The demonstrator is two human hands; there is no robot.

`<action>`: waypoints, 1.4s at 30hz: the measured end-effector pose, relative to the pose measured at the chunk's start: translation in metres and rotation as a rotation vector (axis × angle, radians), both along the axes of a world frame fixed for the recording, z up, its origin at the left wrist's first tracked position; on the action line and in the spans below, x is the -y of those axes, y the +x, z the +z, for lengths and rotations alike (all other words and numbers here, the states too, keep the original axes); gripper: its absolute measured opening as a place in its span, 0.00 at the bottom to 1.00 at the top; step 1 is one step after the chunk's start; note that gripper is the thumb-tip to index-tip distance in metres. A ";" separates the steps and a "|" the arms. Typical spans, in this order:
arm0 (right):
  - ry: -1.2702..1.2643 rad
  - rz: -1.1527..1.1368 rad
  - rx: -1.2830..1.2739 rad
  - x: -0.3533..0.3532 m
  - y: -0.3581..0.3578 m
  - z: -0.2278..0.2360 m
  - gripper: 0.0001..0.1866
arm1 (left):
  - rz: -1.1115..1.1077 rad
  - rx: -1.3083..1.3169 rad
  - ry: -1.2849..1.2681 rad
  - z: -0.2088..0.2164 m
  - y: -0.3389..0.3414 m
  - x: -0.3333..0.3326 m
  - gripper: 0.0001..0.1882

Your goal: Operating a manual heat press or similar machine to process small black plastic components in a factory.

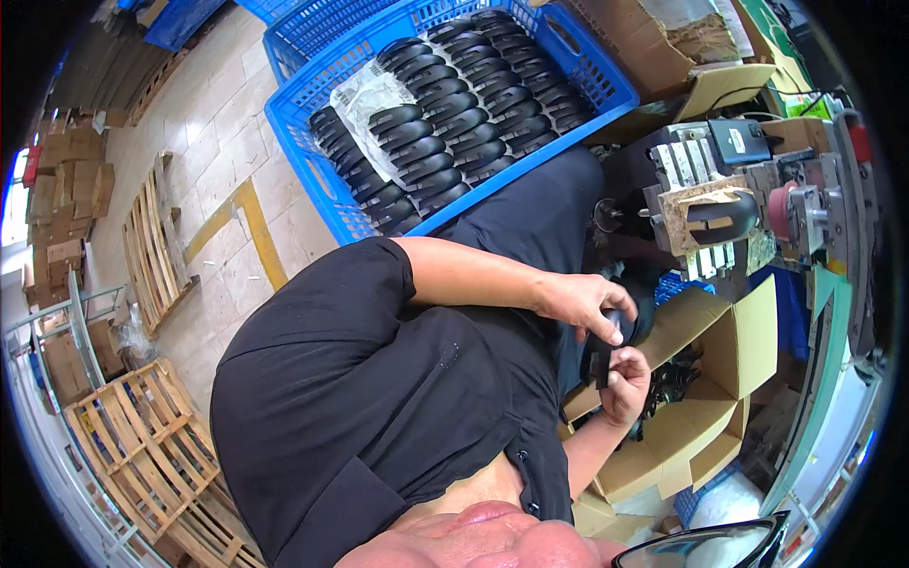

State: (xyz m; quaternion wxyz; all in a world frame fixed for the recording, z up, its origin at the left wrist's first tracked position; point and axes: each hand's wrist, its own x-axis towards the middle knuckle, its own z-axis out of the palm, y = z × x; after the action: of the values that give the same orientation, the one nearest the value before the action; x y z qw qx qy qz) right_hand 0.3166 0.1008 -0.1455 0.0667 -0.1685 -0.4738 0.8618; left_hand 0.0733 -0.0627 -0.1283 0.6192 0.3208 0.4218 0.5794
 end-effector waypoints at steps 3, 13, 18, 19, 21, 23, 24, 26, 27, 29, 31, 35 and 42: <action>-0.129 0.035 0.025 0.009 -0.010 0.004 0.22 | 0.019 -0.025 -0.091 -0.001 -0.002 0.007 0.25; 0.366 0.077 0.392 0.009 -0.037 0.039 0.20 | 0.047 -0.216 -0.057 0.002 -0.004 0.006 0.21; 0.509 0.044 0.413 0.016 -0.055 0.052 0.19 | 0.115 -0.286 -0.056 0.003 -0.010 0.005 0.19; 0.510 0.023 0.402 0.019 -0.059 0.053 0.19 | 0.128 -0.281 -0.069 0.005 -0.010 0.005 0.19; 0.520 -0.005 0.384 0.020 -0.057 0.052 0.20 | 0.148 -0.273 -0.091 0.009 -0.011 0.004 0.18; 0.535 0.009 0.367 0.015 -0.056 0.048 0.20 | 0.253 -0.535 0.082 -0.015 -0.008 -0.003 0.19; 0.542 -0.018 0.359 0.015 -0.054 0.047 0.20 | 0.295 -0.667 0.173 -0.010 -0.011 -0.004 0.19; 0.557 -0.070 0.344 0.014 -0.049 0.045 0.21 | 0.270 -0.740 0.075 -0.001 -0.017 -0.004 0.19; 0.546 -0.116 0.339 0.013 -0.049 0.047 0.21 | 0.257 -0.778 0.027 0.012 -0.023 -0.004 0.20; 0.520 -0.210 0.330 0.012 -0.047 0.052 0.21 | 0.358 -0.877 0.077 0.024 -0.030 -0.007 0.17; 0.475 -0.301 0.243 0.005 -0.039 0.054 0.22 | 0.482 -0.999 0.206 0.032 -0.038 -0.019 0.15; 0.361 -0.534 0.218 0.004 -0.052 0.076 0.22 | 0.733 -1.153 0.421 0.056 -0.062 -0.041 0.15; 0.315 -0.731 0.048 -0.020 -0.068 0.099 0.25 | 0.817 -1.451 0.347 0.101 -0.082 -0.081 0.27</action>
State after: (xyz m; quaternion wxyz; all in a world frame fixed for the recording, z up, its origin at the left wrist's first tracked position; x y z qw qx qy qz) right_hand 0.2485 0.1212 -0.0470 0.3828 -0.3338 -0.5105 0.6939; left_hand -0.0088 0.0184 -0.0269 -0.1204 0.5256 0.7022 0.4649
